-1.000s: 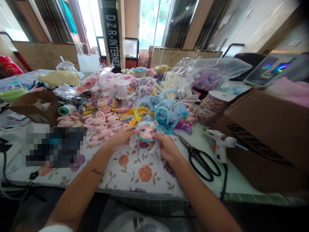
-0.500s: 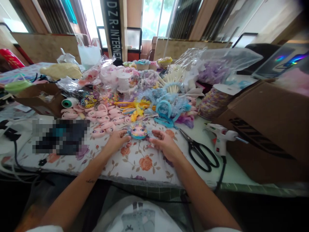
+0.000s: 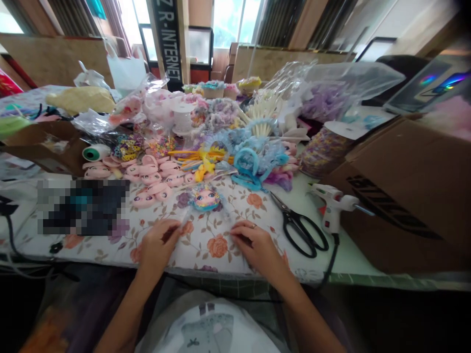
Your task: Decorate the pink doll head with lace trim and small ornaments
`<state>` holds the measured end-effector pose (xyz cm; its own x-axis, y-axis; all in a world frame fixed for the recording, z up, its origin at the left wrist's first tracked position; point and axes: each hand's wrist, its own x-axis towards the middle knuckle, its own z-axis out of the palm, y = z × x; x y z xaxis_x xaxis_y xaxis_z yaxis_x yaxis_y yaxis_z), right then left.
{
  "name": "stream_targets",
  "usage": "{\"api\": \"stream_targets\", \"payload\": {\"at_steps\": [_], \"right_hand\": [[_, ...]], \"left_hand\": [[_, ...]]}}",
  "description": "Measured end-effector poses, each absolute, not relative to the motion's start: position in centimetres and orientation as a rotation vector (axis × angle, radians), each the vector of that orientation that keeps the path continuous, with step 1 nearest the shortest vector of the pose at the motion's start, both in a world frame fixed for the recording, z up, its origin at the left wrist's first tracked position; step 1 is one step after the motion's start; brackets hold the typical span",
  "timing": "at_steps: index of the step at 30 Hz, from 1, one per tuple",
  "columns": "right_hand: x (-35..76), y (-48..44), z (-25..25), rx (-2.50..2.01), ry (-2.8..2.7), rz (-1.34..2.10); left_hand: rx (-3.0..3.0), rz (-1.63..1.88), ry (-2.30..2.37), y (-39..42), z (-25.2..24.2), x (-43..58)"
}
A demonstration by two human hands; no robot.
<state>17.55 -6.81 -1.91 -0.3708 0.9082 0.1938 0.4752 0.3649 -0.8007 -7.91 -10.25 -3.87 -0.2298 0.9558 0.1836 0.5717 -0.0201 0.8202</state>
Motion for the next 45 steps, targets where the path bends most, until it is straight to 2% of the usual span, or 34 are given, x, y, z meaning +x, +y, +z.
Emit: {"api": "stream_targets", "payload": {"at_steps": [6,11,17,24,32,34,40,45], "right_hand": [[19.3,-5.9,-1.5,-1.391,-1.869,0.693],[16.9,-4.5,-1.7,-1.294,-2.005,0.431],[15.0,-3.7,-3.4,-1.280,-2.161,0.238],[15.3,-5.9,-3.5,-1.155,-2.173,0.354],[19.5,-6.8,-1.9,-1.212,-2.100,0.767],[20.6,-6.7,-1.4,-1.263,-2.012,0.819],[19.7,-5.9,-0.6,-1.475,-1.649,0.977],[16.7,-5.9,-0.2,-1.352,-1.655,1.053]], "left_hand": [[1.521,1.137,1.902,-12.3,-3.4,-9.2],[1.495,1.168,2.083,-12.4,-2.6,-9.7],[1.950,1.193,1.988,-9.5,-2.7,-6.6],[2.204,1.019,1.943,-7.2,-3.5,-6.9],[2.017,0.978,1.693,-12.1,-2.6,-9.3],[1.900,1.085,1.723,-12.9,-2.0,-9.9],[1.462,1.731,1.772,-10.4,-0.8,-10.3],[1.500,1.501,1.597,-7.8,0.2,-8.1]]}}
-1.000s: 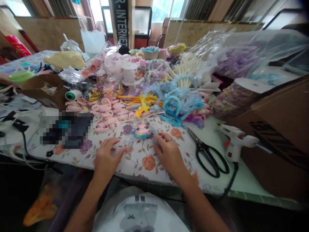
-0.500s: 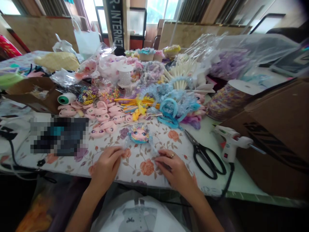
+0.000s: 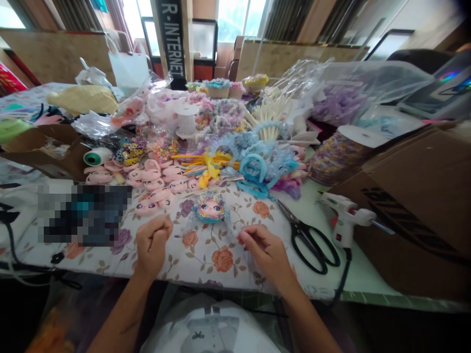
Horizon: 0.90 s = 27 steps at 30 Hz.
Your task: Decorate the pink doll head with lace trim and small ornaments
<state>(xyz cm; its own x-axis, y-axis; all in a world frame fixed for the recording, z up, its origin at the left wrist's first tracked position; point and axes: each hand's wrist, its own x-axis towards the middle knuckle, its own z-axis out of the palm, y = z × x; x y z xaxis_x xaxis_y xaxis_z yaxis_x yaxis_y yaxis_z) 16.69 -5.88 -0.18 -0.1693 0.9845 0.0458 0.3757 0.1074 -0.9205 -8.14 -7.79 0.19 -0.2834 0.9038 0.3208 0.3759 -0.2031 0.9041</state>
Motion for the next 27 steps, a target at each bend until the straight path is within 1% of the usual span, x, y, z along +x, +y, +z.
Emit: {"api": "stream_targets", "payload": {"at_steps": [4,7,10,19,25,27], "right_hand": [[14.5,-6.1,0.6,-1.230,-1.687,1.128],[13.3,-6.0,1.1,-1.158,-1.745,1.078],[12.6,-5.8,1.5,-1.121,-1.769,1.046],[11.8,-5.6,1.6,-1.127,-1.661,1.061],[11.8,-5.8,1.5,-1.171,-1.730,0.890],[11.9,-5.8,1.6,-1.177,-1.745,0.838]], "left_hand": [[1.420,1.229,1.466,-7.5,0.3,-4.9],[1.296,1.162,1.263,-7.5,-0.2,-3.0],[1.247,1.161,1.216,-7.4,-0.7,-2.3],[1.588,1.215,1.486,-7.8,-0.8,-2.2],[1.810,1.195,1.696,-8.2,-0.9,-1.5],[1.824,1.207,1.698,-8.2,-0.9,-1.3]]}}
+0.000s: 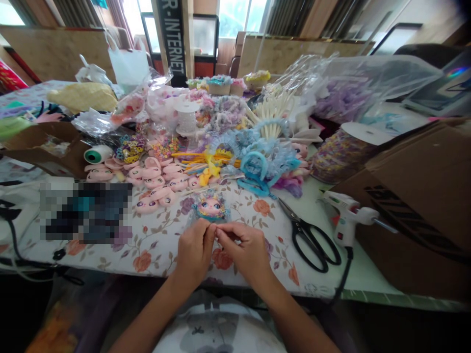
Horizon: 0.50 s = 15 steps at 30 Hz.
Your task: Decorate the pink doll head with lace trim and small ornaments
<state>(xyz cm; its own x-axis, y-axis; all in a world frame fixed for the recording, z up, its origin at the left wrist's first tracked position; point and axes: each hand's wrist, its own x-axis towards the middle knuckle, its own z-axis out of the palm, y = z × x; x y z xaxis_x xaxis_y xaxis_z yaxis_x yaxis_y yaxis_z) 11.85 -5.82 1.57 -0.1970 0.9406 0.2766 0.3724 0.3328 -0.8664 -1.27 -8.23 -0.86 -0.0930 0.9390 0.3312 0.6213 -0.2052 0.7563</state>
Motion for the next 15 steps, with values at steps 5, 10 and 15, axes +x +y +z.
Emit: {"api": "stream_targets", "payload": {"at_steps": [5,10,15], "right_hand": [[11.67,-5.97,1.90,-1.208,-1.722,0.748],[11.37,-6.33,2.07,-1.231,-1.656,0.758],[11.43,-6.42,2.22,-1.250,-1.479,1.035]], "left_hand": [[1.710,1.248,1.571,-8.32,-0.71,-0.88],[1.569,1.270,1.457,-8.34,-0.58,-0.74],[1.355,1.262,1.288,-8.35,-0.35,-0.66]]}}
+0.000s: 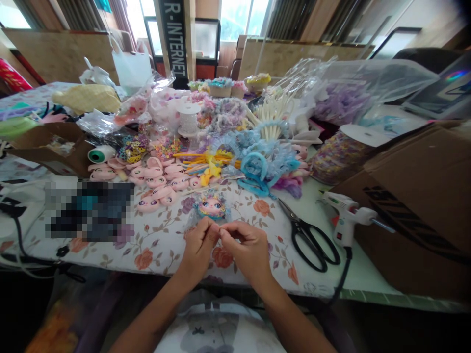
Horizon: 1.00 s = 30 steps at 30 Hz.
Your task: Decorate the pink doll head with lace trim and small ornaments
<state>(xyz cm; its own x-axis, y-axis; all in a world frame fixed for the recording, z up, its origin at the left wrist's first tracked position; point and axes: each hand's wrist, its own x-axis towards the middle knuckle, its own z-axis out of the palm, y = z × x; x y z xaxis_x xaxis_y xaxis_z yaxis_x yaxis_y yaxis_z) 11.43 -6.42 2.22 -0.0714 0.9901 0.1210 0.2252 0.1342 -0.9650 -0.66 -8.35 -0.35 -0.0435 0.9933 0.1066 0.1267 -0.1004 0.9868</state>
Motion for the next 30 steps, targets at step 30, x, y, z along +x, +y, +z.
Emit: {"api": "stream_targets", "payload": {"at_steps": [30], "right_hand": [[14.2,-4.2,1.5,-1.347,-1.851,0.679]], "left_hand": [[1.444,1.138,1.604,-3.6,0.5,-9.3]]}}
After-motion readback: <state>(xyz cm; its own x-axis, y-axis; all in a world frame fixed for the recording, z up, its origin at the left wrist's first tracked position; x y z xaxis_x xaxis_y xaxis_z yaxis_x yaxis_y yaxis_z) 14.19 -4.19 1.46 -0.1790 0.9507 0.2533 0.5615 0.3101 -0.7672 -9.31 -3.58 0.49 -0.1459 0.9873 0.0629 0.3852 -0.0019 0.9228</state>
